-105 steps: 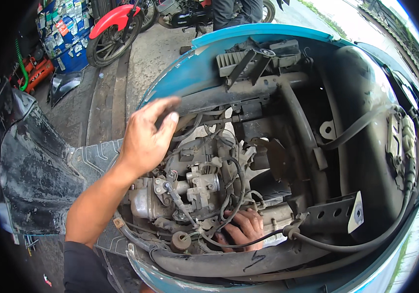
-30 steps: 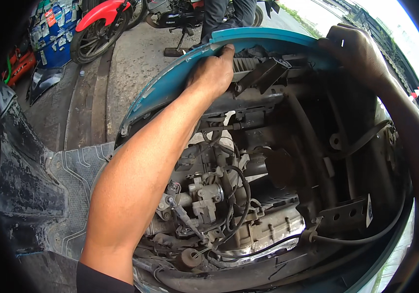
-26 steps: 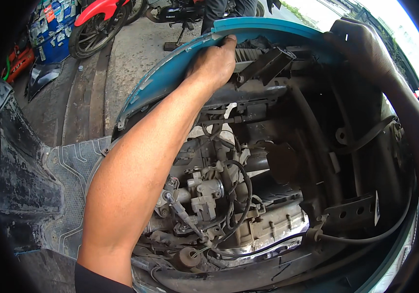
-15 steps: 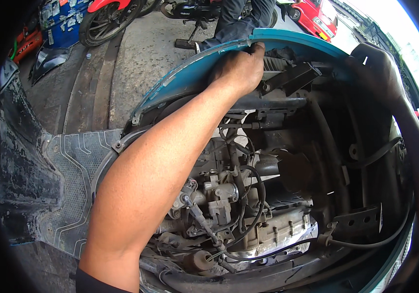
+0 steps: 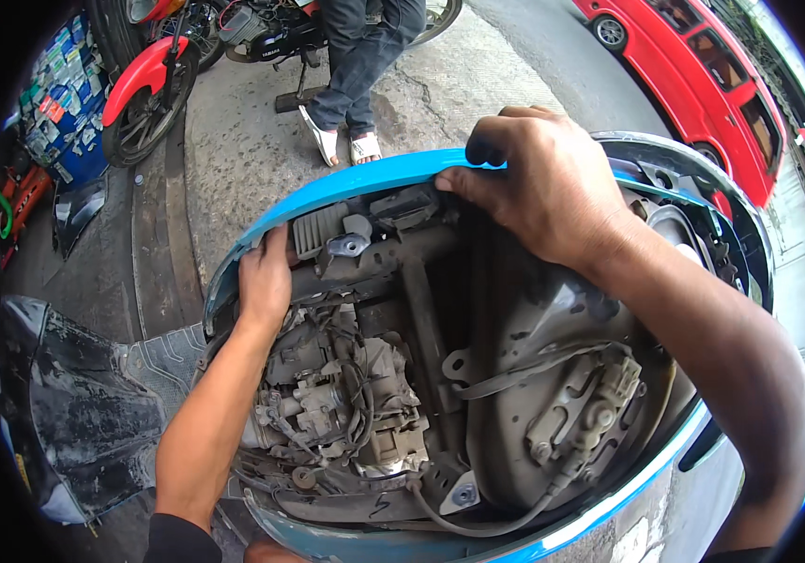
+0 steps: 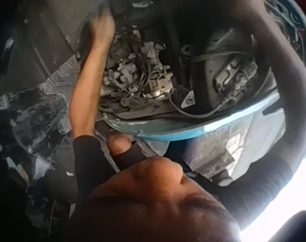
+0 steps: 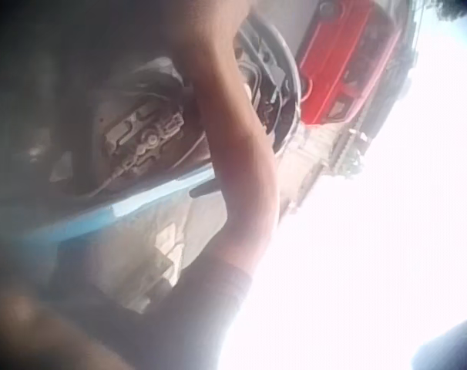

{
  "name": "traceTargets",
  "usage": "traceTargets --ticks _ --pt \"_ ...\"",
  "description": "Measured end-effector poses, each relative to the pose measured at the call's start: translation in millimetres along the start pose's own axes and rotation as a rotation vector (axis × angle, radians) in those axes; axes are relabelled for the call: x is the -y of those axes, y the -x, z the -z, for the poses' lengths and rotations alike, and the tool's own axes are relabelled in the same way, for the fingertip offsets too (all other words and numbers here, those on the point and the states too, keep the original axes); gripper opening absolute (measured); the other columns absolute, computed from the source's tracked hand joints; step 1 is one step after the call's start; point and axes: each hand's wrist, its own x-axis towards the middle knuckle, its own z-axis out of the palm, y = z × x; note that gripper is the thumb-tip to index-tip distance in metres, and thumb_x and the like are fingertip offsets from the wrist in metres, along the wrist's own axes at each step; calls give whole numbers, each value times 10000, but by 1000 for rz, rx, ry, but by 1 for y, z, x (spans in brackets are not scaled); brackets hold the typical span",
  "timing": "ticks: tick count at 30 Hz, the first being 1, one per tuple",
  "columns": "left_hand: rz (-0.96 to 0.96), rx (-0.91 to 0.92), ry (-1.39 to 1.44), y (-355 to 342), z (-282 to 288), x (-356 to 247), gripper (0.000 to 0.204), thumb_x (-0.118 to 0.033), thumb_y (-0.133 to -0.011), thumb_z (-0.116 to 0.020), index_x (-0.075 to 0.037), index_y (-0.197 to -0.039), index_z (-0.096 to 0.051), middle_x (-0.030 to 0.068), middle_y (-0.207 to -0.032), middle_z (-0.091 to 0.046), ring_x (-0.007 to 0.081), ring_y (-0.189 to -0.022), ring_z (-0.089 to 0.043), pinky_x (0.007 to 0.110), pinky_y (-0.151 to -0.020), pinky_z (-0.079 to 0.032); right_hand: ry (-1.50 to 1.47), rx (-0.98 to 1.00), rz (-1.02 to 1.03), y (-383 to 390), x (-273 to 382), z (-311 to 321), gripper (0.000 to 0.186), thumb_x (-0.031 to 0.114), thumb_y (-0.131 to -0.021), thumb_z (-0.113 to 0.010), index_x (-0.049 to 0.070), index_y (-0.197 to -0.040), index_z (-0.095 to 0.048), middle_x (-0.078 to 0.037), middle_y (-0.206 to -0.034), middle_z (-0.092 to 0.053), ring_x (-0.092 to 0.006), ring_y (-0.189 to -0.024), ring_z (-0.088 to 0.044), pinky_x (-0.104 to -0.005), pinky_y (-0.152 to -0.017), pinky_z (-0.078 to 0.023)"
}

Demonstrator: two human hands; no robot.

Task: The person touches the scooter engine, adjusts the plastic body panel into position, and disconnects and reconnects wires and hoses near the fuel tank by hand.

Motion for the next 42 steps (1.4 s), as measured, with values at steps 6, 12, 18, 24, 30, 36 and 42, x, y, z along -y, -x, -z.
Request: traceTargets --ticks 6,12,18,24,30,36,42 --pt "304 298 507 125 -8 -57 363 -254 -1045 -562 31 -1261 -620 134 -1111 -694 195 -933 -645 390 -871 -533 -112 28 -79 1 -1 -4 332 339 -880 -794 18 -911 -715 -169 -900 -678 -391 -932 -679 -488 -815 -542" --pt "821 274 932 107 -50 -53 476 -310 -987 -607 26 -1324 -585 172 -1257 -653 226 -1001 -636 418 -901 -523 -180 21 -111 3 -1 -7 300 234 -861 -832 -32 -894 -696 -164 -857 -661 -362 -767 -664 -417 -707 -516" --pt "518 695 815 86 -62 -46 259 -188 -936 -602 17 -1048 -714 34 -997 -701 103 -948 -603 296 -890 -467 -135 87 -108 0 3 -5 310 256 -899 -825 -24 -932 -695 -103 -868 -670 -208 -796 -651 -323 -773 -501" --pt "678 791 858 70 -75 -40 182 -157 -876 -658 -31 -1000 -702 11 -946 -670 111 -920 -586 294 -885 -446 -8 153 -68 -2 3 -1 322 295 -932 -795 -6 -964 -684 -84 -885 -662 -193 -838 -632 -322 -823 -481" --pt "676 661 1065 72 -82 -40 230 -254 -894 -671 -38 -895 -750 24 -886 -683 146 -919 -595 308 -940 -435 -57 127 -31 -5 2 -4 340 285 -887 -836 -15 -943 -686 -103 -871 -666 -217 -802 -670 -321 -761 -511" --pt "858 688 1200 67 -77 -41 310 -156 -880 -757 -82 -1165 -661 -7 -1122 -645 144 -1044 -589 344 -1026 -424 -36 129 -72 -6 2 -3 344 284 -850 -864 -5 -945 -701 -115 -882 -664 -243 -799 -687 -341 -730 -538" --pt "818 674 883 79 -66 -46 140 -164 -925 -751 -90 -1029 -692 -33 -898 -648 114 -873 -593 308 -834 -487 -41 154 -15 -9 0 -2 349 286 -825 -878 2 -932 -706 -128 -860 -652 -289 -766 -662 -369 -691 -532"
